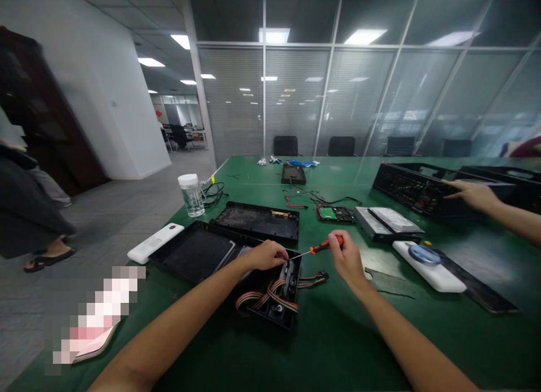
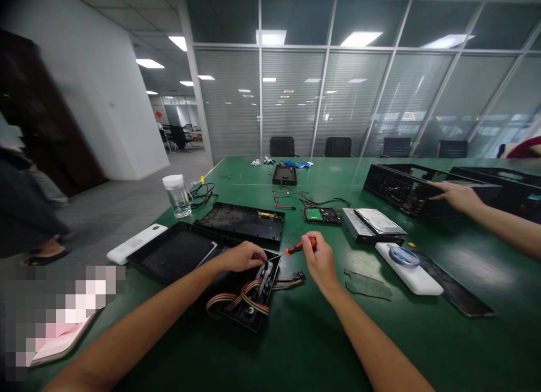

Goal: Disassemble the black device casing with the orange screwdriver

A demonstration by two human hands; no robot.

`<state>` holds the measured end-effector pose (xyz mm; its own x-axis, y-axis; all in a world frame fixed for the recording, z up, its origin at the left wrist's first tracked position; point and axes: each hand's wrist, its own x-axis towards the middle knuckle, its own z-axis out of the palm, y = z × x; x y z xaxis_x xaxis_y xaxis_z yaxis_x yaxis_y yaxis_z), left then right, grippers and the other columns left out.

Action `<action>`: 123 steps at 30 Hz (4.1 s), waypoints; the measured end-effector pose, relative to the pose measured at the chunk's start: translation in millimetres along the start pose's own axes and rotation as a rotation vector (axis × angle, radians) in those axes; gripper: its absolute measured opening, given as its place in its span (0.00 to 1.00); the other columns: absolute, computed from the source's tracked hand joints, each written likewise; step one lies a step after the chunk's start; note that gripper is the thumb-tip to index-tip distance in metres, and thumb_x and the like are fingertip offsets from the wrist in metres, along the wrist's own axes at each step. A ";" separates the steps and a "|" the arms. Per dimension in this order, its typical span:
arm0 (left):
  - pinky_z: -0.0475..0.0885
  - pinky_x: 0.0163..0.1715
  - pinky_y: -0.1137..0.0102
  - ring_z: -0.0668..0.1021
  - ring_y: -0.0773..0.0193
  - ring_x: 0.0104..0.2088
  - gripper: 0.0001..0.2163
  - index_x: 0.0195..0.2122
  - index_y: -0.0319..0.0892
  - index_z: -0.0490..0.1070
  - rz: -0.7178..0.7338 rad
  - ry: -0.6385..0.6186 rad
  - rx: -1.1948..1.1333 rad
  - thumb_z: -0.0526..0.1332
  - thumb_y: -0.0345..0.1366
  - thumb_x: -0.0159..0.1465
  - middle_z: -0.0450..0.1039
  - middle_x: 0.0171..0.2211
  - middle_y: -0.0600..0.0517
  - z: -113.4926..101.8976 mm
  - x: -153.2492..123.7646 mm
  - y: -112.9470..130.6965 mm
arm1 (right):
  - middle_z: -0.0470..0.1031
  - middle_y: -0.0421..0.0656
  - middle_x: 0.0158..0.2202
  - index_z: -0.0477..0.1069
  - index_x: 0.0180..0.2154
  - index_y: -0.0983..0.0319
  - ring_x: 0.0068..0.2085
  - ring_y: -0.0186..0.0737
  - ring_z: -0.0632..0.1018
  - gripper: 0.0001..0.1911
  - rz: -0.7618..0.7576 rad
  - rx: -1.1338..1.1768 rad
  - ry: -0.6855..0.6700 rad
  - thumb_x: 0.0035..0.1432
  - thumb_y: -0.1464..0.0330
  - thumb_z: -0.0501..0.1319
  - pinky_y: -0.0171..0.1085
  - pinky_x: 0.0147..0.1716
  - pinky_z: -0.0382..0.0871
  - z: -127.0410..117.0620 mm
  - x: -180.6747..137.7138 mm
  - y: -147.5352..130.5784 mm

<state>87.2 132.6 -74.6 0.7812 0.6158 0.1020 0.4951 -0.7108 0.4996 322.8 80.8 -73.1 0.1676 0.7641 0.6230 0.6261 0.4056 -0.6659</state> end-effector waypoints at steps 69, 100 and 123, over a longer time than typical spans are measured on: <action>0.65 0.34 0.77 0.75 0.67 0.32 0.08 0.35 0.40 0.74 0.002 0.030 0.093 0.58 0.27 0.56 0.75 0.32 0.53 1.9 0.7 0.4 | 0.73 0.43 0.26 0.69 0.29 0.59 0.29 0.40 0.73 0.16 -0.343 -0.560 -0.706 0.57 0.55 0.52 0.34 0.27 0.58 -8.0 74.2 -86.0; 0.64 0.34 0.77 0.74 0.68 0.30 0.10 0.34 0.39 0.74 -0.021 0.028 0.075 0.56 0.25 0.55 0.75 0.31 0.53 0.5 -1.3 5.0 | 0.74 0.45 0.27 0.70 0.34 0.61 0.29 0.41 0.74 0.21 -0.305 -0.645 -0.661 0.60 0.55 0.46 0.35 0.27 0.57 -3.4 60.9 -105.4; 0.65 0.33 0.77 0.74 0.68 0.30 0.10 0.34 0.39 0.74 -0.014 0.036 0.097 0.56 0.25 0.54 0.75 0.31 0.53 0.3 -2.1 5.5 | 0.74 0.48 0.34 0.67 0.41 0.62 0.35 0.44 0.75 0.24 -0.244 -0.771 -0.750 0.60 0.53 0.42 0.38 0.32 0.61 -7.8 59.2 -115.8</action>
<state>88.4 127.3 -72.3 0.7606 0.6367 0.1270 0.5419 -0.7303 0.4159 266.2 75.1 44.1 -0.3663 0.9225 0.1222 0.9305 0.3643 0.0387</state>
